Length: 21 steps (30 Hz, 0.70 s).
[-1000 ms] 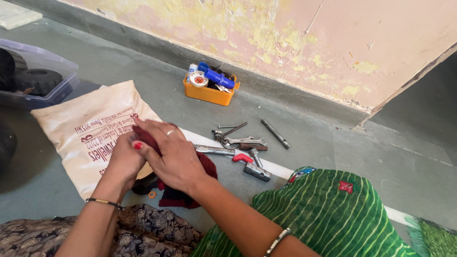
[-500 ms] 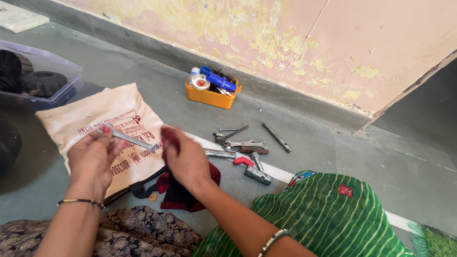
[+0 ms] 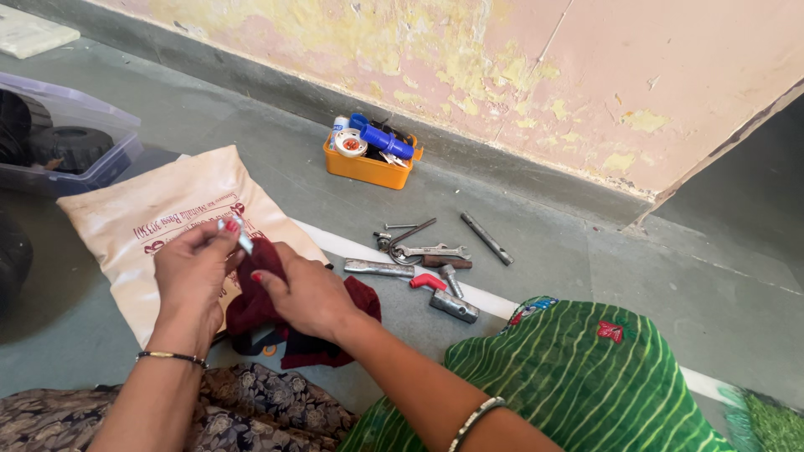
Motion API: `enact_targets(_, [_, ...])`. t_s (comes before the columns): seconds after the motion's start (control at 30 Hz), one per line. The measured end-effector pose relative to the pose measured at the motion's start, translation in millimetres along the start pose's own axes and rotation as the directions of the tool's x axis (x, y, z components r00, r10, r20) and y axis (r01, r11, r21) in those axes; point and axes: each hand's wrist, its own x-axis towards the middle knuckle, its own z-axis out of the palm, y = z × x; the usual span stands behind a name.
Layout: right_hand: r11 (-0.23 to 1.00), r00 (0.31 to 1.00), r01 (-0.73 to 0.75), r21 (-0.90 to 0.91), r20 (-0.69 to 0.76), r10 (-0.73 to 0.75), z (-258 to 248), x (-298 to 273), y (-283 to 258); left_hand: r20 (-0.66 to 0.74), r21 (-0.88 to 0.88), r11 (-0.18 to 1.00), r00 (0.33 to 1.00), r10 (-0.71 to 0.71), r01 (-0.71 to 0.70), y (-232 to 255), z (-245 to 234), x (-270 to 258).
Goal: The person sits on the floor and wipes a beige canvas bag with a dark red cloth. They then pick up several metal tools from the floor, including a wrench and a socket, and wipe each one individually with the cloth before placing them back down.
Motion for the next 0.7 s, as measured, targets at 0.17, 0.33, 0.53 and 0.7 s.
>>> enact_targets(0.17, [0.992, 1.0, 0.003, -0.125, -0.022, -0.005, -4, -6, -9, -0.246, -0.009, 0.997, 0.967, -0.072, 0.072, 0, -10, 3])
enact_targets(0.33, [0.994, 0.965, -0.104, -0.035, -0.245, 0.092, -15, -14, -11, -0.315, -0.018, 0.999, 0.948, -0.054, 0.051, 12, -29, 12])
enact_targets(0.53, [0.904, 0.835, 0.424, -0.046, -0.366, -0.411, -8, -17, -15, 0.176, 0.027, 0.996, 0.981, -0.084, 0.08, -19, 11, -8])
enact_targets(0.7, [0.969, 0.959, 0.244, -0.03, -0.143, -0.246, -1, -6, 0, 0.118, 0.057, 0.978, 0.971, -0.206, 0.2, -21, 9, -10])
